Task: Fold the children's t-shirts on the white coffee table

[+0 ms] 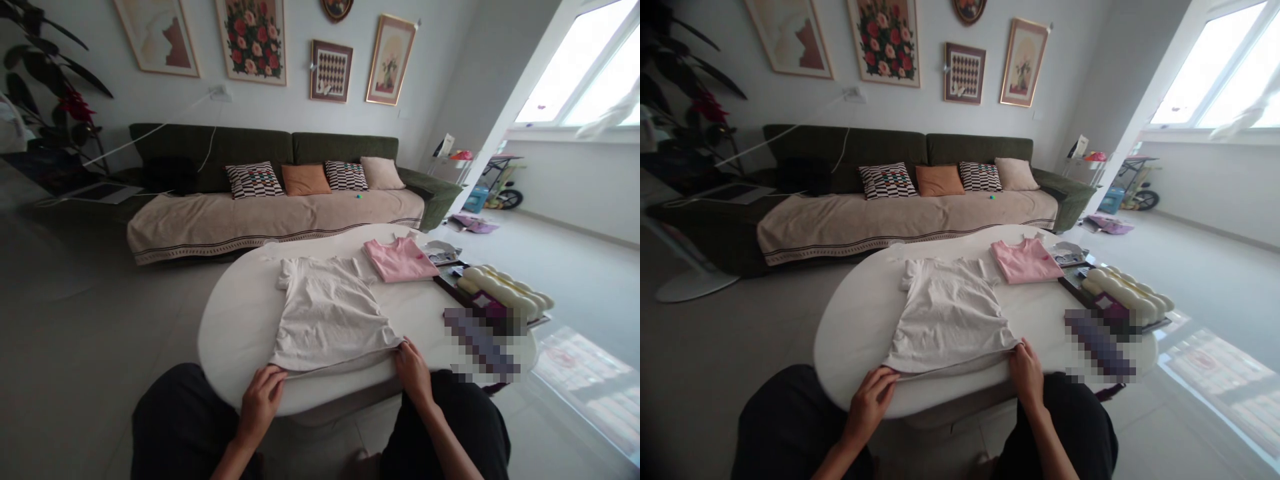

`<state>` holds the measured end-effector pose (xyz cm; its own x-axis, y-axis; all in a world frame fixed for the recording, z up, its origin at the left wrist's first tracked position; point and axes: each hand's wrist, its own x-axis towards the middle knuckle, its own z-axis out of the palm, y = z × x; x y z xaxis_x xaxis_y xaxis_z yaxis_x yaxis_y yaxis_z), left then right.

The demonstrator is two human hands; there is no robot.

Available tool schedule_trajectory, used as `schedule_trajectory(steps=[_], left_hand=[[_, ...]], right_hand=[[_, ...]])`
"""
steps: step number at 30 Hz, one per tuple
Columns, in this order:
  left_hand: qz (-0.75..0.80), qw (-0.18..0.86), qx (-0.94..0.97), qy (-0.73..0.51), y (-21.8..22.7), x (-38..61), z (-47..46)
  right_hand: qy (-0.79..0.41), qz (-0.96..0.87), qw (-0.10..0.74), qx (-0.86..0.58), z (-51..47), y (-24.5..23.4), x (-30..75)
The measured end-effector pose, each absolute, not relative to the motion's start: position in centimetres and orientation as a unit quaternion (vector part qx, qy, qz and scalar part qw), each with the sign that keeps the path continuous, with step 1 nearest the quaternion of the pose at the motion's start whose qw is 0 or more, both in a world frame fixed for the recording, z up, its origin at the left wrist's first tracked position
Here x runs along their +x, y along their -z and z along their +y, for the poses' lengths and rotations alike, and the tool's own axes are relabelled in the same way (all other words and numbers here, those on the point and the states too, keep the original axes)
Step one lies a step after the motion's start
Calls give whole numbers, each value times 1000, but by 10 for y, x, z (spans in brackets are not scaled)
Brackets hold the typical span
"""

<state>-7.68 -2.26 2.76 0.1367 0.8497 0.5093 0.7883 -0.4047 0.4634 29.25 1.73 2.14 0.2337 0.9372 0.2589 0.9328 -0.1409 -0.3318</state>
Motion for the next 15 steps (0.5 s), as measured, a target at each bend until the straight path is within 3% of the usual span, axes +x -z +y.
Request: schedule_trajectory(steps=[8,12,15], left_hand=[[525,86,802,-271,-50,-85,-44],[475,187,836,-200,-83,-91,-45],[482,206,822,-223,-112,-81,-9]], right_hand=[[6,-677,173,-716,-9,-53,308],[-15,-708,135,-693,-7,-80,317],[-38,-718,137,-682,21,-98,299]])
